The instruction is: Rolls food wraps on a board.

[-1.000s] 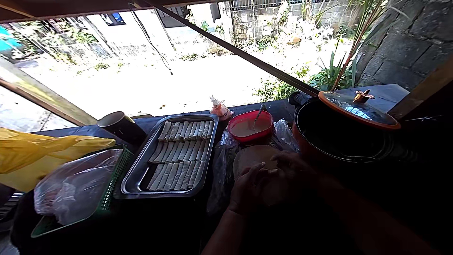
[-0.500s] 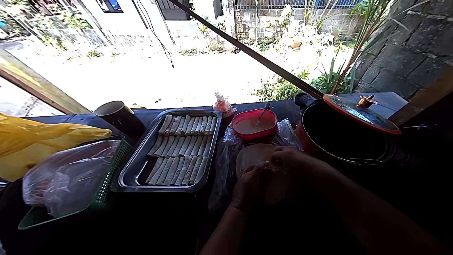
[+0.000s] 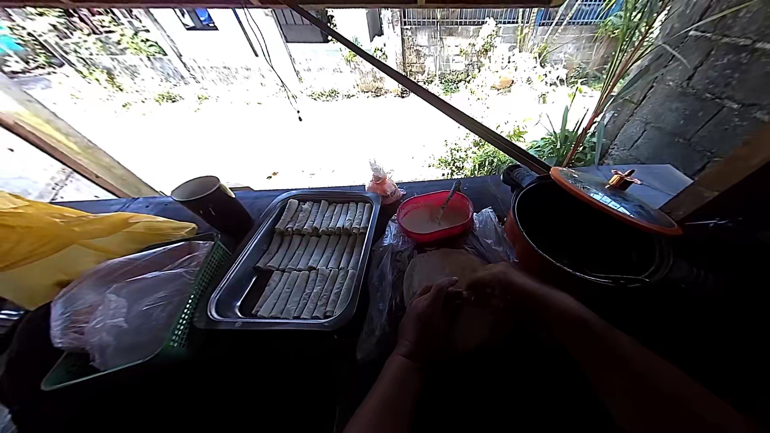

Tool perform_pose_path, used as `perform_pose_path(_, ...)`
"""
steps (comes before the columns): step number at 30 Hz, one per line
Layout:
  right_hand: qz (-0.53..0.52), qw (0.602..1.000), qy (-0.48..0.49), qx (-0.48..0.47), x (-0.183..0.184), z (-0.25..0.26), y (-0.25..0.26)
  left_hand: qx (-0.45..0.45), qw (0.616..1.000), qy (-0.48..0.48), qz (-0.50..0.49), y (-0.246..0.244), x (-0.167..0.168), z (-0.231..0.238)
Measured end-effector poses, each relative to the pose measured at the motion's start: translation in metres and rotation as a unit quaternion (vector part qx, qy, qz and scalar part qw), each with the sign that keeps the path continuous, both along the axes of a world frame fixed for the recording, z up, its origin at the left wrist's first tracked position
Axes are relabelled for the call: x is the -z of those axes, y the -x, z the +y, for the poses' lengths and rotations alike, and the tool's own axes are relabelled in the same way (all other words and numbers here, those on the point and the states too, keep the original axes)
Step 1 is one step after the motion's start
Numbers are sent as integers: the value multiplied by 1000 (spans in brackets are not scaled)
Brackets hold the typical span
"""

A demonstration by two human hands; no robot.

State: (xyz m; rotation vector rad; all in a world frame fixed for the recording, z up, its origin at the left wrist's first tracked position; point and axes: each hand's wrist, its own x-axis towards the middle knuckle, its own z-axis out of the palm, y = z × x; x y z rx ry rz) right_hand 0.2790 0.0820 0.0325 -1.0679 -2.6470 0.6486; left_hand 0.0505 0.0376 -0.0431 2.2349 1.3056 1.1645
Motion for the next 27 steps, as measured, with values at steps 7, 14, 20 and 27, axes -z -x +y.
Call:
perform_pose_path(7, 16, 999, -40, 32, 12, -10, -1, 2, 1000, -4, -11, 0, 0, 0)
perform_pose_path(14, 15, 999, -1, 38, 9, -5, 2, -1, 1000, -15, -27, 0, 0, 0)
perform_pose_path(20, -4, 998, 30, 52, 8, -1, 4, -19, 999, -42, -11, -2, 2, 0)
perform_pose_path(27, 19, 999, 2, 48, 13, -3, 2, -32, 999, -25, 8, -2, 0, -2)
